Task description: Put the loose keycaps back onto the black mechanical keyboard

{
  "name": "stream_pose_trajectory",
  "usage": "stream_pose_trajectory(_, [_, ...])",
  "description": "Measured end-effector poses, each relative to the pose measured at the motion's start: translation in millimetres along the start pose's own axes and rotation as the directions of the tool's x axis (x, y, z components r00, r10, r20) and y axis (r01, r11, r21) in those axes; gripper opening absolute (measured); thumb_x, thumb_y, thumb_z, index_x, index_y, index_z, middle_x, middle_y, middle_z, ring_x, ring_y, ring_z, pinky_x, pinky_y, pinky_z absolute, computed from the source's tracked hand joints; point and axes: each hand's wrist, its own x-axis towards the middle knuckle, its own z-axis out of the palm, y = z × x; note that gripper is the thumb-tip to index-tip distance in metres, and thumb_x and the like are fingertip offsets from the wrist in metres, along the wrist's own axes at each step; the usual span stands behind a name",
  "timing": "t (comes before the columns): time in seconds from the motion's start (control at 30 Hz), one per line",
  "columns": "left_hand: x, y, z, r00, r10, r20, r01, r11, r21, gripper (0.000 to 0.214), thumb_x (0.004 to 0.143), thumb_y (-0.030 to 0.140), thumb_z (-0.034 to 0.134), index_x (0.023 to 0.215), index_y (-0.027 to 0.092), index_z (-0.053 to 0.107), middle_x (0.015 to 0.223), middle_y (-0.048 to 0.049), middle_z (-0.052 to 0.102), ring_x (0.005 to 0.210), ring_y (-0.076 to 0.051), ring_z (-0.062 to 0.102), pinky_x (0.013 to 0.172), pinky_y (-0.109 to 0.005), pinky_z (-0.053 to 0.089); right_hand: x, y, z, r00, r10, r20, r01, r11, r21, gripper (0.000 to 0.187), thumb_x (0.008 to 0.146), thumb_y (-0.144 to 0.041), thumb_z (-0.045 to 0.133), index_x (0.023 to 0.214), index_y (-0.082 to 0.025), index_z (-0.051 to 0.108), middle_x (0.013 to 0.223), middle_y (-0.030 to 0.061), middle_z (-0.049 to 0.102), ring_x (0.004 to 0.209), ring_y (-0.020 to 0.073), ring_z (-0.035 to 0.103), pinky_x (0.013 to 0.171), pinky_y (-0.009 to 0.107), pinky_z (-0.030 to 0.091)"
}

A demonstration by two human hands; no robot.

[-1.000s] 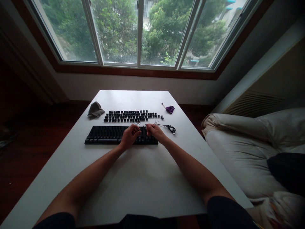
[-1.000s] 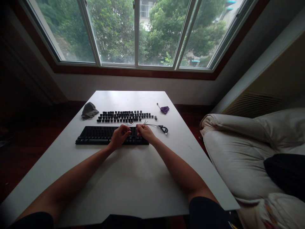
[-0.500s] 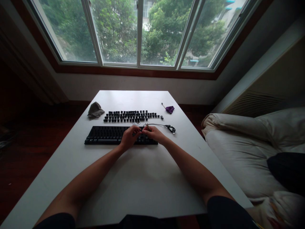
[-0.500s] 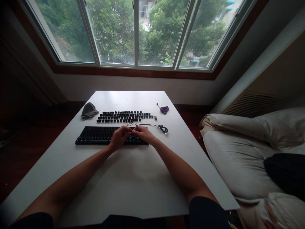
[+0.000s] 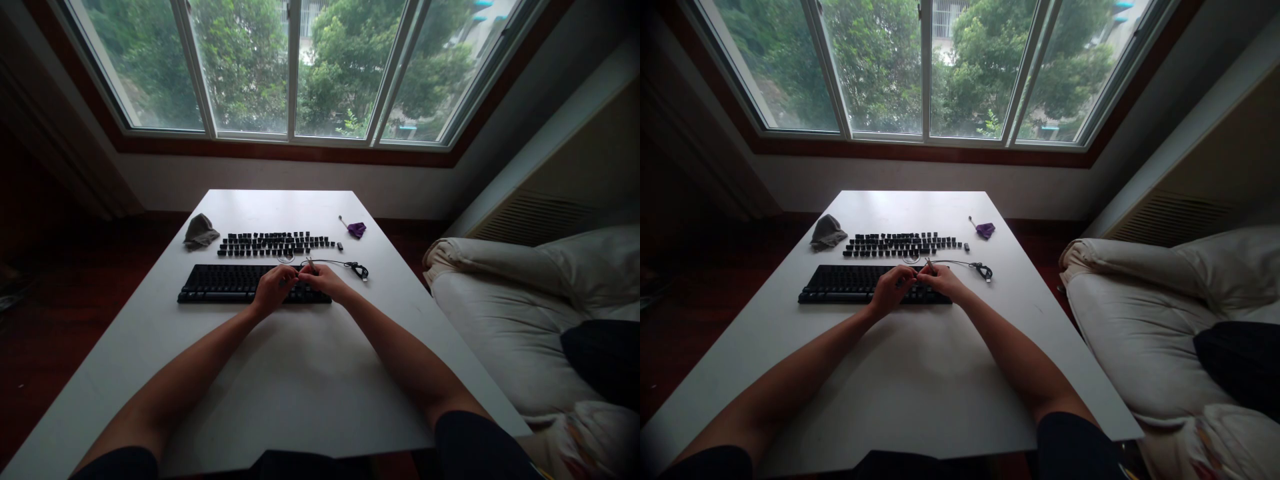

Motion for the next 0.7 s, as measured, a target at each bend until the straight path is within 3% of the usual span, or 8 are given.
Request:
stream_pose_trajectory(0.53, [-2.6,-2.5,1.2,1.000,0.004,0.012,-0.006,0.994,0.109,0.014,0.094,0.025,0.055,0.106,0.024,0.061,0.100,-0.0026,0.065,0.082,-0.016,0.062,0.080,-0.029,0.049,2.1,0.7,-7.2,0.991,-0.086,-0.098,0.080,0.995,-0.063,0.038,0.076,-0.053,0.070,0.085,-0.016,0.069,0.073,0.0006,0.061,0.065,0.0126,0.049,0.059,0.024,0.039])
stream_pose_trajectory(0.7, [-3.7,-6.2,5.6,0.994,0.032,0.100,-0.051,0.980,0.192,0.015,0.091,0.021,0.057,0.104,0.025,0.064,0.106,-0.0047,0.065,0.097,-0.021,0.061,0.089,-0.035,0.049,5.7,4.7,-13.0,0.982,-0.076,-0.171,0.070,0.997,-0.042,0.038,0.075,-0.052,0.071,0.086,-0.015,0.069,0.073,0.0001,0.061,0.066,0.0123,0.050,0.062,0.025,0.040])
